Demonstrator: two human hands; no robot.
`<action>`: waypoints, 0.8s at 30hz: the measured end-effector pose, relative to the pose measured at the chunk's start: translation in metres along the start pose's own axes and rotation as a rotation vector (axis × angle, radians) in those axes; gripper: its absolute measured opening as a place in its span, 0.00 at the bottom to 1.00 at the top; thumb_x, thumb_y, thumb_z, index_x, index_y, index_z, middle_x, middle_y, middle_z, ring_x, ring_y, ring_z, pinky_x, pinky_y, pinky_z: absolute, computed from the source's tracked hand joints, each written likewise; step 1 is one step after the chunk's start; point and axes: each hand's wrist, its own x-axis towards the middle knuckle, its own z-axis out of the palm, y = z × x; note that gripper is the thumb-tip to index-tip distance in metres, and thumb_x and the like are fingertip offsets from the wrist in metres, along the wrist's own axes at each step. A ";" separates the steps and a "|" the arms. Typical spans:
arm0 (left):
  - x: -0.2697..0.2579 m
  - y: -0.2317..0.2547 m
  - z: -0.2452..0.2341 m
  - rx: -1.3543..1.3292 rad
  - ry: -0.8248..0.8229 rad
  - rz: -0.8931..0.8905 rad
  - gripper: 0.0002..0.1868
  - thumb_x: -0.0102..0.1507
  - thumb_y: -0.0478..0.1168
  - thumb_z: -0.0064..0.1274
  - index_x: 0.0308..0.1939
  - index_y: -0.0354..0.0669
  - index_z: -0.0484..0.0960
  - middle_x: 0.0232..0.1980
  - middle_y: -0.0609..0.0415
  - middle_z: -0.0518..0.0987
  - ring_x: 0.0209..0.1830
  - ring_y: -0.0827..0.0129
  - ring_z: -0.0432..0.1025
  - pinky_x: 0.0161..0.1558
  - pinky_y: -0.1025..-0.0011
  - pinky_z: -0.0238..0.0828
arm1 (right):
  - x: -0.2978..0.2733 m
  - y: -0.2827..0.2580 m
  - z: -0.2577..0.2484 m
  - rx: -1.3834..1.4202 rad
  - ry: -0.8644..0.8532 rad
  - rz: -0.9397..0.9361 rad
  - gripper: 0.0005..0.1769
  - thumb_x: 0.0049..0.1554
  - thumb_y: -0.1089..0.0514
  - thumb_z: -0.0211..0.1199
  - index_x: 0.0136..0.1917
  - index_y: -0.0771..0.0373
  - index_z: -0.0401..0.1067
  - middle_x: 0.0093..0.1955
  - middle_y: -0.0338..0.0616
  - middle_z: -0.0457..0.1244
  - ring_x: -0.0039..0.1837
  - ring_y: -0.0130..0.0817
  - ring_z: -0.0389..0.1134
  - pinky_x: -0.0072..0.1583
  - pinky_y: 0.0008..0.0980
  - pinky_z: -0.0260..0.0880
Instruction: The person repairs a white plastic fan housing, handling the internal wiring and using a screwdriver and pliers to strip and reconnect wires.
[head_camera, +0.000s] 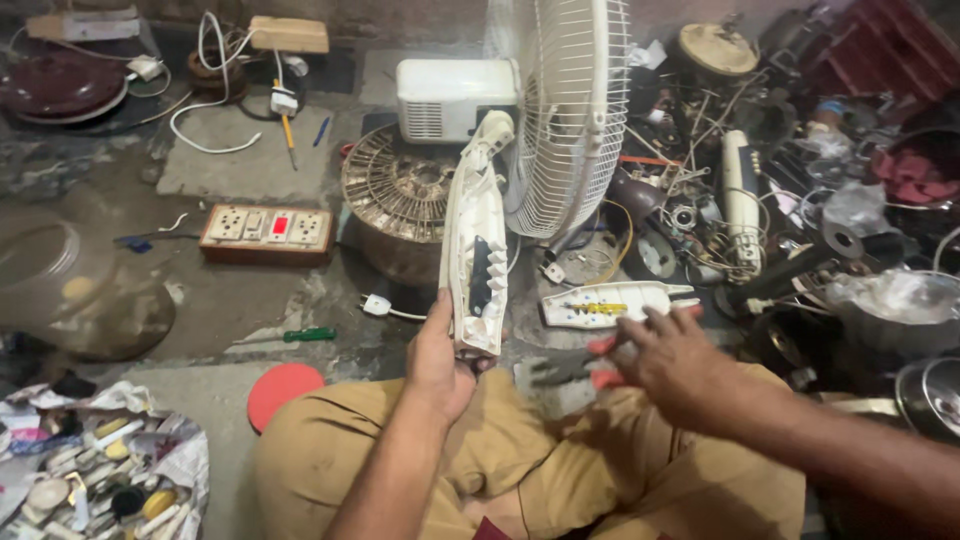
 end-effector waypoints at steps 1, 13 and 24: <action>0.000 0.001 0.000 0.003 -0.008 -0.005 0.23 0.72 0.56 0.38 0.53 0.44 0.80 0.38 0.53 0.84 0.28 0.66 0.76 0.22 0.70 0.61 | -0.003 -0.001 -0.014 -0.048 -0.030 0.061 0.39 0.51 0.66 0.57 0.75 0.49 0.61 0.76 0.51 0.49 0.74 0.54 0.48 0.71 0.56 0.49; 0.004 -0.007 -0.002 -0.043 0.008 0.020 0.20 0.71 0.56 0.41 0.52 0.49 0.80 0.36 0.57 0.82 0.26 0.69 0.73 0.22 0.70 0.60 | -0.057 -0.029 -0.071 -0.116 0.058 0.091 0.37 0.53 0.65 0.52 0.77 0.58 0.56 0.73 0.54 0.52 0.74 0.54 0.53 0.73 0.57 0.51; 0.001 -0.006 0.004 -0.072 0.025 0.038 0.19 0.70 0.56 0.44 0.55 0.52 0.80 0.43 0.59 0.83 0.34 0.69 0.76 0.29 0.66 0.69 | -0.057 -0.053 -0.100 -0.324 -0.006 0.060 0.38 0.51 0.59 0.55 0.75 0.61 0.55 0.73 0.59 0.49 0.72 0.59 0.52 0.69 0.66 0.51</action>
